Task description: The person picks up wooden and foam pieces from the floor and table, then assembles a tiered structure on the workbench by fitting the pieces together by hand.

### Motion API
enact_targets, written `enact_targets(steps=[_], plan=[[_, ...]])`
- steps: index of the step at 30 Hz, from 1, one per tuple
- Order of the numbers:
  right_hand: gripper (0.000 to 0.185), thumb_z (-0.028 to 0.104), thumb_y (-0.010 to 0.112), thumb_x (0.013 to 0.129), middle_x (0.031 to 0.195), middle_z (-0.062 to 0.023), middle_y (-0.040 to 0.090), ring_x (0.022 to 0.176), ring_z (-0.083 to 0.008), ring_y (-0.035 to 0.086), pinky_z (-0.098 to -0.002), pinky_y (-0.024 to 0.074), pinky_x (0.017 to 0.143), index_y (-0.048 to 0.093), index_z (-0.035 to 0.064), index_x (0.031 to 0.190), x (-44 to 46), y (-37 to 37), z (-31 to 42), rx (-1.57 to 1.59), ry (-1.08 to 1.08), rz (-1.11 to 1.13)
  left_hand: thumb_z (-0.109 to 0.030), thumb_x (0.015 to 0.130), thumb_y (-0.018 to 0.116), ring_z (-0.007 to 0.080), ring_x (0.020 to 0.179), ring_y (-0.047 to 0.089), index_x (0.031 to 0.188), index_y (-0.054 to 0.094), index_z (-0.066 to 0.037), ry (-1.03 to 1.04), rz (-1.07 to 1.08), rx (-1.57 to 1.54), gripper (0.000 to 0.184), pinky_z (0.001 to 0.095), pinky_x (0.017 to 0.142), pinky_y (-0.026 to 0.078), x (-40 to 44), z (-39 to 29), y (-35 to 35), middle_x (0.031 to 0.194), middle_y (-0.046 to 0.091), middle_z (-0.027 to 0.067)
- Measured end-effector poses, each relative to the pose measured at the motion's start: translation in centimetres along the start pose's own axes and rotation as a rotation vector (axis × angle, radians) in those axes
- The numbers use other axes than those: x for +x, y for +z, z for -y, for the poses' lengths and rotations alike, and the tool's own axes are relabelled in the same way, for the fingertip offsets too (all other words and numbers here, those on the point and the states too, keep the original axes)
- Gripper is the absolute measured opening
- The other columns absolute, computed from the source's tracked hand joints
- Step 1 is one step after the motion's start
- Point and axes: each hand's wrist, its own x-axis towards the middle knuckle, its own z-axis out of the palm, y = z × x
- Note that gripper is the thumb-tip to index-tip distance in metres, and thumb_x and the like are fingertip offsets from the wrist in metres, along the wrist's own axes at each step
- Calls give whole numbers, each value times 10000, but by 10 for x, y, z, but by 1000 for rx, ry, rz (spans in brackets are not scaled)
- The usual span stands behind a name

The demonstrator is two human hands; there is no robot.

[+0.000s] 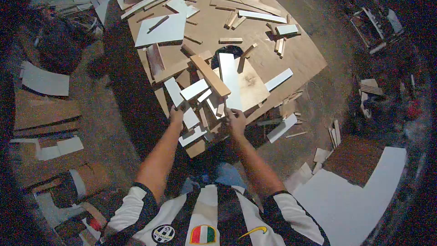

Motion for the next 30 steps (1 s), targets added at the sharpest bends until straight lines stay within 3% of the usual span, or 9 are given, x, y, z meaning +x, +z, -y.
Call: enact_targets(steps=[5,7,9,13,15,17,19,25,30], plan=[[381,250,723,888,855,-85,651,630,-115,605,-241,491,516,603,-21,1127,18,-18,-8,23,-103,-43,68,782,440,262,1042,629,1272,537,-1,36,-68,-24,504,363,889,498,-53,-51,7,1174,620,140],[385,245,719,891,866,-97,653,638,-126,617,-248,493,517,594,-18,1143,27,-23,-17,-163,-283,-136,42,806,488,250,971,651,1244,546,8,19,10,-4,443,364,840,515,-47,-40,6,1124,636,129],[417,242,717,892,884,-119,655,640,-130,620,-249,495,517,575,-25,1179,37,-24,-27,-151,-304,-95,-70,823,661,248,954,656,1291,461,53,-84,30,-115,523,370,811,526,-37,-23,12,1064,642,172],[594,198,738,875,884,-114,606,624,-131,598,-247,492,513,440,24,1358,41,-1,-15,-134,-158,151,-258,811,752,285,998,643,1238,449,112,-70,-84,223,641,393,819,524,-34,-14,28,1156,599,231],[744,166,754,860,878,-82,573,615,-122,573,-241,478,504,314,82,1453,27,16,11,59,-61,203,-337,795,774,312,1158,572,1256,445,122,-134,108,192,729,400,953,463,-97,-85,21,1275,542,277],[786,207,768,847,951,-135,619,637,-145,606,-240,490,505,309,29,1459,20,29,35,106,-88,259,-360,785,787,292,1111,599,1251,490,85,-81,-101,250,710,390,931,474,-57,-37,36,1233,586,240],[775,131,744,867,905,-80,564,627,-115,555,-236,427,478,266,99,1476,35,37,36,89,-88,327,-415,758,802,316,1160,564,1292,428,109,-34,-54,184,837,406,967,456,-75,-48,33,1285,541,258],[548,141,751,861,982,-96,611,653,-134,571,-277,466,532,498,24,1332,53,48,27,24,-97,426,-450,616,899,334,1197,543,1346,364,101,128,93,111,1060,407,1004,450,-97,-53,32,1311,526,246],[552,157,738,871,998,-132,651,736,-144,626,-261,510,591,499,-15,1337,21,33,34,-23,-91,411,-379,700,872,281,1123,584,1326,454,37,108,38,16,860,416,964,467,-87,-21,40,1242,593,180]])
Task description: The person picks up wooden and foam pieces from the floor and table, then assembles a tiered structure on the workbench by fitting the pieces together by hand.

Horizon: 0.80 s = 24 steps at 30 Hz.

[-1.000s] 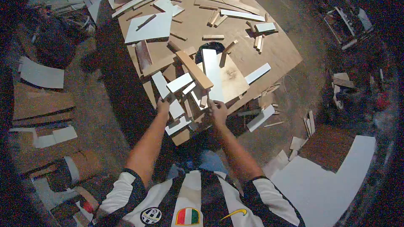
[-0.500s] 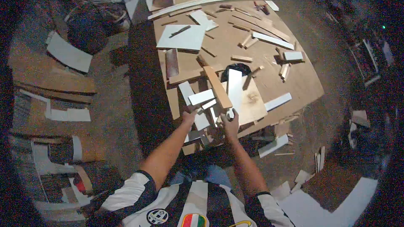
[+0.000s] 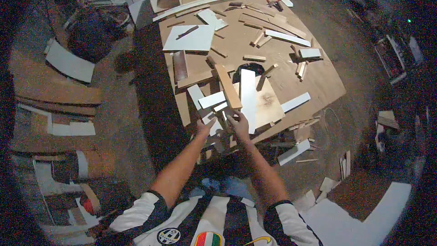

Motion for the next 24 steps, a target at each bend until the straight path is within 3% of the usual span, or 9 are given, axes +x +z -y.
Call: enact_targets(steps=[4,9,12,14,18,20,21,23,24], plan=[[527,164,728,876,926,-126,673,718,-130,632,-248,507,587,514,-28,1317,-20,-22,-26,-96,-29,-123,-248,863,739,260,1101,592,1302,466,6,-7,3,-112,576,386,949,456,-14,3,8,1220,607,142],[467,175,718,882,946,-129,671,701,-133,634,-265,524,581,549,-43,1260,-39,-62,-41,-145,28,-170,-262,885,708,282,1179,544,1395,384,2,65,-29,-124,659,400,999,415,-30,8,18,1300,556,167],[444,166,716,883,954,-139,662,691,-129,633,-254,507,570,560,-37,1247,-29,-83,-54,-134,-41,-132,-333,886,715,296,1234,486,1478,223,-7,13,-290,-154,835,416,1035,375,-48,12,31,1379,454,211],[424,171,709,888,968,-137,659,698,-127,639,-244,491,570,576,-29,1238,-28,-92,-48,-181,-56,-72,-365,900,698,283,1199,485,1480,204,-6,182,-379,-134,842,411,1019,384,-82,15,33,1347,446,211],[408,209,700,894,941,-90,666,719,-128,638,-268,495,576,598,-11,1223,-45,-118,-7,-206,26,184,-313,955,631,220,1123,503,1396,357,-23,53,-242,-184,595,404,962,422,-154,56,61,1265,492,149],[436,231,721,876,941,-98,679,764,-151,652,-278,509,606,604,7,1231,-49,-146,-5,-280,-43,269,-269,972,587,185,1030,557,1275,497,-30,120,153,169,396,383,879,469,-181,86,96,1145,568,104],[455,243,728,871,950,-106,685,788,-160,661,-281,522,633,601,8,1240,-52,-163,5,-367,-76,299,-269,972,587,185,1030,557,1275,497,-30,122,151,169,396,383,879,469,-183,95,122,1145,568,104],[491,280,741,854,989,-131,699,857,-186,677,-308,545,706,607,-4,1231,-56,-206,11,-352,-34,334,-212,969,556,176,908,601,1181,573,-37,-157,261,-652,275,350,798,497,-179,121,181,991,614,66],[526,308,751,839,1023,-148,700,889,-203,681,-322,548,744,605,-6,1236,-59,-227,9,-418,-103,293,-240,979,536,164,826,606,1182,570,-51,82,275,-47,279,306,762,495,-171,138,196,961,613,46]])
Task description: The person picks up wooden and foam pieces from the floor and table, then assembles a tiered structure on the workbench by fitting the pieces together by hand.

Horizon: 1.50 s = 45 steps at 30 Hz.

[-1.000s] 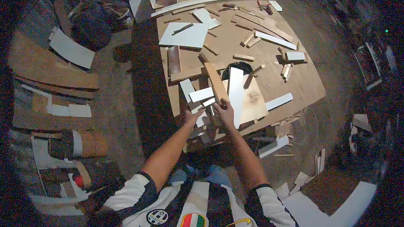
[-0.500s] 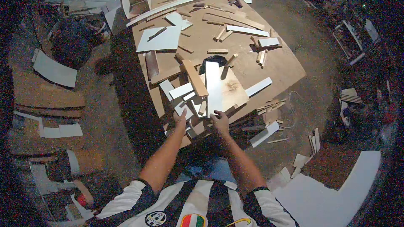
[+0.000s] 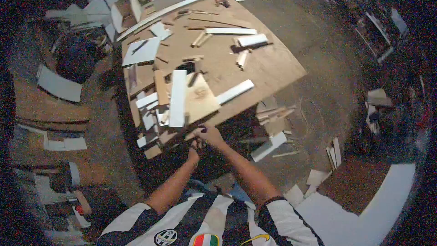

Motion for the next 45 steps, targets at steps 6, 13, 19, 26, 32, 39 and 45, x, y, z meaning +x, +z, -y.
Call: enact_targets(steps=[6,13,19,26,32,39,45], plan=[[691,422,770,782,1155,-209,668,1036,-294,669,-369,526,870,574,-2,1291,-63,-146,-8,-66,20,-82,-538,977,485,139,780,552,1240,530,-95,-147,0,-177,518,306,681,453,-8,-83,165,1038,583,28],[750,463,766,771,1176,-228,645,1104,-295,631,-369,498,917,558,-20,1305,-104,-274,-31,-162,18,-303,-615,955,464,113,801,472,1280,494,-89,-78,-51,-74,619,261,638,383,-36,-128,311,958,547,5],[764,467,768,768,1170,-228,638,1099,-312,628,-375,489,929,550,-20,1315,-119,-368,-65,-123,20,-382,-521,989,485,104,815,472,1253,495,-62,-22,-76,-68,529,241,658,390,-12,-106,417,987,526,20],[775,525,733,782,1266,-242,598,1162,-311,596,-384,455,983,557,-12,1311,-102,-504,-77,-166,-8,-365,-379,983,575,103,844,500,1229,494,-22,102,-72,-165,441,271,701,446,36,-88,551,1008,520,32],[842,529,744,763,1285,-255,582,1130,-351,610,-419,478,953,500,13,1381,-70,-624,-88,-108,27,-280,-290,950,623,152,832,579,1268,460,-12,-24,104,-295,452,243,670,498,76,-99,659,1069,542,84],[1029,482,758,771,1304,-287,550,1097,-367,621,-420,496,920,182,159,1561,-34,-741,-51,-184,-61,-311,-416,916,642,168,858,600,1340,409,-8,41,110,-298,633,294,718,506,110,-167,763,1105,539,101],[966,398,750,819,1278,-294,556,1094,-347,623,-415,496,925,176,173,1563,-1,-808,-24,-16,-199,-258,-364,954,610,103,765,598,1204,569,-51,73,-49,-261,403,230,625,453,141,-209,809,967,621,17]])
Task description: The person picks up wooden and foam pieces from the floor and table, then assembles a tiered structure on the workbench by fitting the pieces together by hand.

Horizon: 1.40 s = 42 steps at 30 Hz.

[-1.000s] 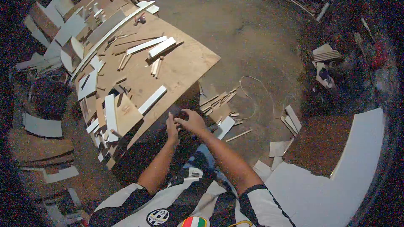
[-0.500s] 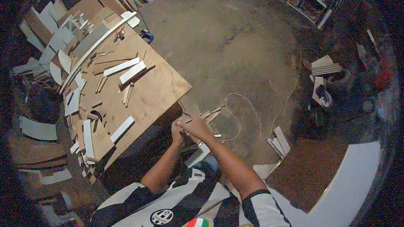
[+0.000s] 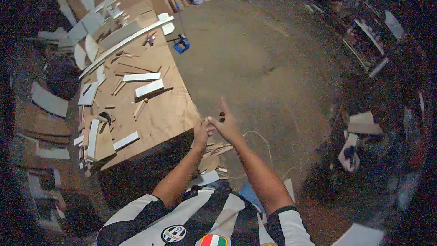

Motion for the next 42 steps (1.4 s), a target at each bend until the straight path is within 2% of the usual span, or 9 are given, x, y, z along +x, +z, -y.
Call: enact_targets(steps=[2,6,8,16,19,22,28,36,42], plan=[[879,377,737,840,1270,-274,567,1091,-324,625,-398,494,924,263,135,1539,21,-15,-25,-99,35,48,-361,956,608,97,735,584,1173,581,-58,-100,55,-23,373,207,598,435,12,9,16,971,617,13],[822,388,734,842,1272,-263,572,1102,-314,621,-397,489,932,343,94,1502,52,-58,-44,-55,50,141,-452,942,599,102,743,558,1189,578,-70,-6,-49,29,455,240,619,436,24,11,74,979,606,5],[844,477,730,809,1210,-256,625,1048,-349,658,-422,515,891,386,102,1482,72,-89,-54,-105,-12,152,-480,933,597,109,765,558,1205,571,-81,3,-104,25,484,249,631,439,33,8,113,982,603,4],[868,537,702,808,1237,-270,608,1080,-358,644,-425,503,915,391,72,1471,151,-214,-69,-156,19,207,-557,907,578,146,824,569,1265,540,-141,-35,-153,-16,550,288,691,456,81,10,250,1002,598,1],[870,545,702,806,1241,-273,603,1085,-355,641,-424,504,914,401,60,1463,183,-235,-67,-151,31,250,-469,957,552,68,675,504,1178,539,-134,16,-163,-106,401,262,586,425,102,-7,286,863,492,-43],[865,541,707,806,1248,-274,598,1073,-354,646,-423,508,906,413,47,1453,221,-240,-75,-98,6,271,-547,904,591,98,783,536,1217,550,-127,-45,-234,-6,525,276,673,437,135,-16,306,937,569,-31],[785,475,707,848,1251,-242,599,1087,-314,641,-384,508,912,421,56,1448,324,-242,-86,-70,27,316,-537,896,627,51,701,458,1156,552,-123,83,-311,-99,495,253,632,406,238,-34,338,848,525,-62],[757,465,695,859,1254,-242,599,1105,-323,629,-401,498,931,435,51,1437,547,-236,-94,-138,-11,259,-532,919,582,175,990,536,1277,507,-77,-14,-265,-63,584,342,830,437,450,-88,366,1168,543,62],[719,442,693,867,1231,-238,614,1125,-323,616,-404,485,950,458,41,1416,688,-233,-73,-98,-9,236,-542,917,578,197,997,558,1301,492,-69,-12,-261,16,615,341,816,442,562,-159,401,1172,558,74]])
